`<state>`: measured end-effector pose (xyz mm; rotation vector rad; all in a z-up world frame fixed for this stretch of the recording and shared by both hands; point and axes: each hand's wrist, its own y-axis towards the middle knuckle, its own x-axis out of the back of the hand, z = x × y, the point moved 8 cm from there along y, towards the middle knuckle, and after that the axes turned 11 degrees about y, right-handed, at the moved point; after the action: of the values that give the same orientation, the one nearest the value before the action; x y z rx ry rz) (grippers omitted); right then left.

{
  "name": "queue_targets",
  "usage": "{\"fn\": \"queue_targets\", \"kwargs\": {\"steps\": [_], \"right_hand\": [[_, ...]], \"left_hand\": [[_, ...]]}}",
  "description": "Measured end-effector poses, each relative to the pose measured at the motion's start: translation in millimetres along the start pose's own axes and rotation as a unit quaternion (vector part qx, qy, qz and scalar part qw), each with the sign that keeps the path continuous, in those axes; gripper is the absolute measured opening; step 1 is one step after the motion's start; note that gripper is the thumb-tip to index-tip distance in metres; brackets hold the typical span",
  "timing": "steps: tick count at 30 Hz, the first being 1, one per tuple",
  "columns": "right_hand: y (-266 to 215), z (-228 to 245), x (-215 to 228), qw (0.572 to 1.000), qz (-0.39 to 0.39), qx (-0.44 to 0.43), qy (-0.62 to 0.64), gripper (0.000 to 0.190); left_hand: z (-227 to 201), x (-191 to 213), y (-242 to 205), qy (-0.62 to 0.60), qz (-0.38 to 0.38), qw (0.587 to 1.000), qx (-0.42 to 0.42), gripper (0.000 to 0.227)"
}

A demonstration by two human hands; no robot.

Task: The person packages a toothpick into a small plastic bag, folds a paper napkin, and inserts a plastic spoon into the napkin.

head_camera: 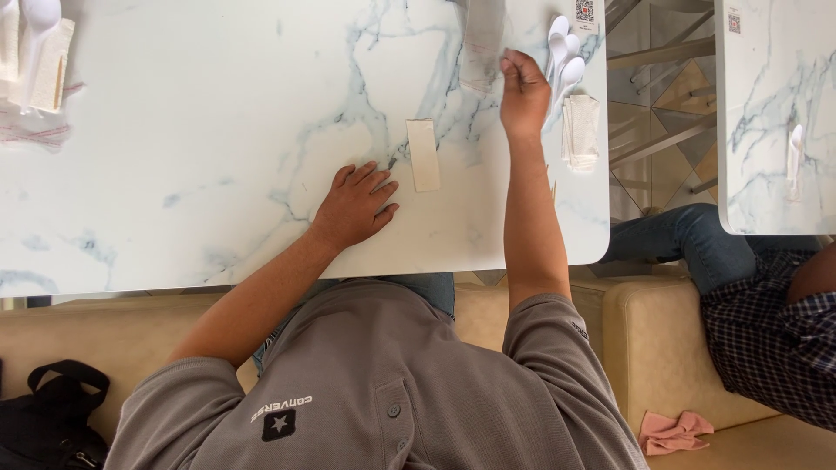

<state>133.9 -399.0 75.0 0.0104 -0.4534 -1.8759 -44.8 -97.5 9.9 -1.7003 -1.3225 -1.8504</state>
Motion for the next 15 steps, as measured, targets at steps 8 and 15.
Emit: {"fn": "queue_targets", "kwargs": {"steps": [8, 15], "right_hand": [[-74, 73, -99, 0.949, 0.188, 0.244, -0.068, 0.013], [-128, 67, -138, 0.945, 0.185, 0.036, 0.269, 0.012]], "left_hand": [[13, 17, 1, -0.133, -0.073, 0.988, 0.041, 0.034], [52, 8, -5, -0.357, -0.089, 0.896, 0.249, 0.037]]}}
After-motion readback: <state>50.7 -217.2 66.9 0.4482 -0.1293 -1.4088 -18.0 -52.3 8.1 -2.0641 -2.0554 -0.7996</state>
